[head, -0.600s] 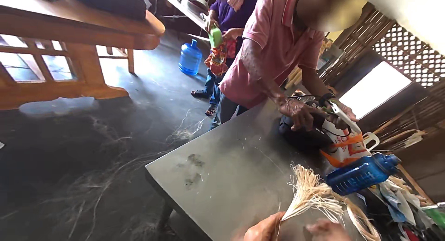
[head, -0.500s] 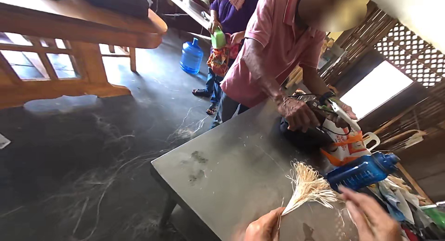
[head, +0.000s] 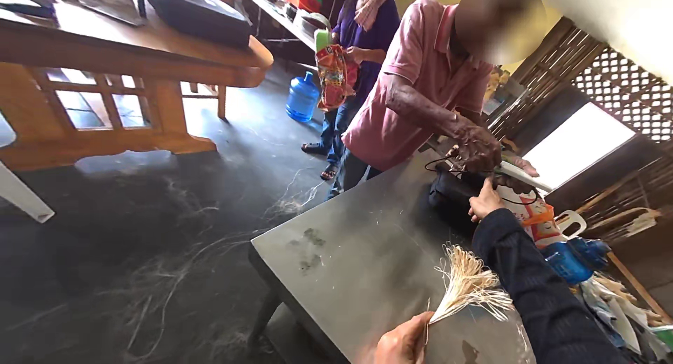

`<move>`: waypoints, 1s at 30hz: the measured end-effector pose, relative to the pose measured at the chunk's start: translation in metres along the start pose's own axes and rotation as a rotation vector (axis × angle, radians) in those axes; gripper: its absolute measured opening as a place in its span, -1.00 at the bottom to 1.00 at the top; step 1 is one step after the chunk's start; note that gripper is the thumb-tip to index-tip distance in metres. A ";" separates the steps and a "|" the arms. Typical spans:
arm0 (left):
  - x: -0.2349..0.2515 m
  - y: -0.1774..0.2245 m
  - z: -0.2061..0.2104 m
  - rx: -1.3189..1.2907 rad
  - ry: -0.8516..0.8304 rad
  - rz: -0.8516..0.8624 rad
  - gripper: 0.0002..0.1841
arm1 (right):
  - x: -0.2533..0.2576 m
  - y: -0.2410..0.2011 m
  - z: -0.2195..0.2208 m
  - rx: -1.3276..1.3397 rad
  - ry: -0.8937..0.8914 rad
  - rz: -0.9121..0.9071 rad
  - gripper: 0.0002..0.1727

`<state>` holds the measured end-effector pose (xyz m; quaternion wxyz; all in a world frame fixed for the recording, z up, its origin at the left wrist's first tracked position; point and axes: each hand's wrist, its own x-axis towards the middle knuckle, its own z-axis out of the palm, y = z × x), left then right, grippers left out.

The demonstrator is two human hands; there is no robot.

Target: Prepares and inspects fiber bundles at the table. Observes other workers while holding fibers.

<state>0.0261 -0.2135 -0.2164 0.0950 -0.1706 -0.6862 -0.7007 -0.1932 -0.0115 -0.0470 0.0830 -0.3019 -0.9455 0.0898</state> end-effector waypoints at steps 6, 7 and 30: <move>0.000 -0.002 0.000 0.001 0.004 0.022 -0.72 | 0.013 -0.008 0.002 -0.006 0.025 0.025 -0.01; 0.000 -0.002 0.000 0.000 0.003 0.023 -0.72 | 0.015 -0.007 0.004 -0.001 0.031 0.023 -0.01; 0.000 -0.005 0.001 -0.036 -0.004 0.072 -0.72 | 0.001 -0.011 0.004 -0.241 0.196 -0.006 0.03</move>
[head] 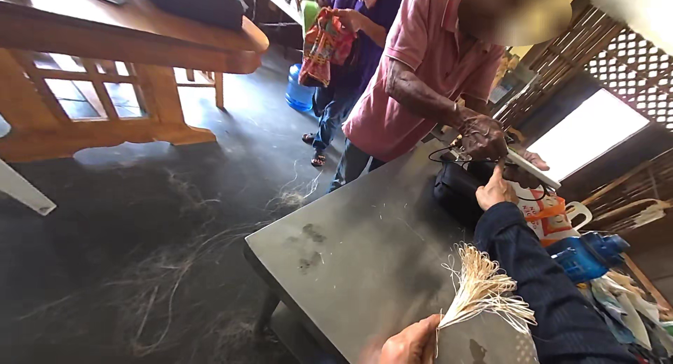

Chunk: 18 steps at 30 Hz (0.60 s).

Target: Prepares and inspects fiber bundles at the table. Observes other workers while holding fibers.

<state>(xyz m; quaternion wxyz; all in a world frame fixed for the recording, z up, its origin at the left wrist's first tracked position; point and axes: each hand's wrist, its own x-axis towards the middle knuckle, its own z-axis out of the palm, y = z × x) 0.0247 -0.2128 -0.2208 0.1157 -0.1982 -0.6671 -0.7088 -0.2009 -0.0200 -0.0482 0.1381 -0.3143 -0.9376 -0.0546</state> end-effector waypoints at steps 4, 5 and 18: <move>0.000 0.001 0.000 0.013 0.009 0.000 -0.73 | -0.006 -0.003 -0.002 -0.008 -0.005 0.002 0.02; 0.000 0.001 0.000 0.018 0.013 0.001 -0.73 | -0.005 -0.003 -0.001 -0.015 -0.010 0.001 0.02; -0.001 0.001 0.002 0.061 0.031 -0.019 -0.72 | -0.114 0.104 -0.024 0.108 -0.058 -0.375 -0.21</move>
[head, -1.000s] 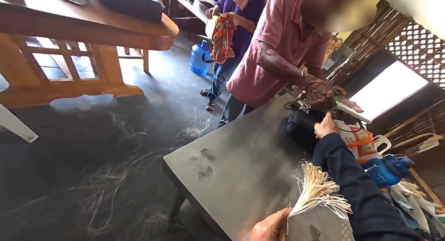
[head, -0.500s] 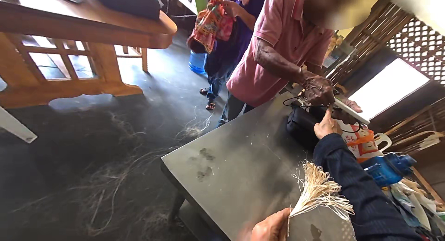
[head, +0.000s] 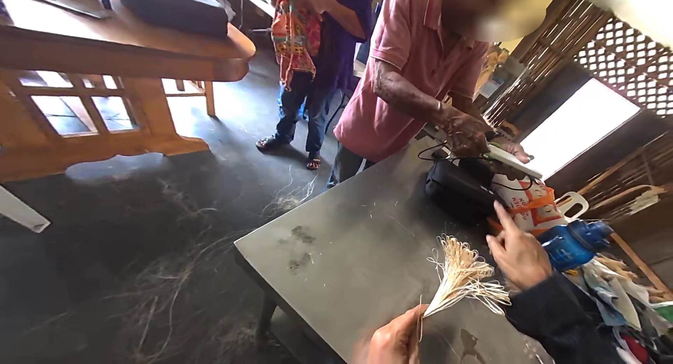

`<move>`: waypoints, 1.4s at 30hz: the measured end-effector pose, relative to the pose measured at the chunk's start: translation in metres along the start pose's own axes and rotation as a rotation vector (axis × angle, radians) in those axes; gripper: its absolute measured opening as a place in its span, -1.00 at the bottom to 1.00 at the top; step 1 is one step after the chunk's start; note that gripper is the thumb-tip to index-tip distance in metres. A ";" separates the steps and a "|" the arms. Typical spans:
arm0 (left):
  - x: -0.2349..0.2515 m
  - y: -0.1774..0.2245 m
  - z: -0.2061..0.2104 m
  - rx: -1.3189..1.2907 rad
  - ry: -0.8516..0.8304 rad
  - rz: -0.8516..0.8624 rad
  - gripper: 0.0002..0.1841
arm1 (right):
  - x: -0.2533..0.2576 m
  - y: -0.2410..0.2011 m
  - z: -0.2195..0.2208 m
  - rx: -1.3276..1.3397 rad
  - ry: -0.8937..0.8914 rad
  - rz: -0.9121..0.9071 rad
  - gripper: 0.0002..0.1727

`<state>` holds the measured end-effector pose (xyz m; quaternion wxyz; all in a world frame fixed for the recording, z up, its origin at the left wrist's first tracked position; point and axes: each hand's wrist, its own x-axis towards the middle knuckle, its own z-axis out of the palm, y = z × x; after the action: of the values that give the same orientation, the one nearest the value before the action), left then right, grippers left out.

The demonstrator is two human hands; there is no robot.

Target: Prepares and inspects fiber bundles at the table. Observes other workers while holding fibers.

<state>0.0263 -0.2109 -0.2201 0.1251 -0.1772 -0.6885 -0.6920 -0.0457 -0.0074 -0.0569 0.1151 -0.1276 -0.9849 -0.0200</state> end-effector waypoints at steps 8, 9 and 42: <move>-0.002 0.001 -0.001 0.052 -0.013 -0.041 -0.70 | -0.109 0.063 -0.017 0.101 -0.325 0.034 -0.48; -0.003 0.002 0.000 0.063 -0.010 -0.046 -0.69 | -0.118 0.068 -0.020 0.117 -0.349 0.035 -0.49; 0.011 0.009 0.001 0.107 -0.053 -0.289 -0.76 | -0.300 0.069 0.120 0.625 0.481 -0.166 -0.72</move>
<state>0.0204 -0.2097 -0.2075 0.0155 -0.0877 -0.7457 -0.6603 0.2272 -0.0063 -0.2423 0.3735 0.0021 -0.8954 0.2422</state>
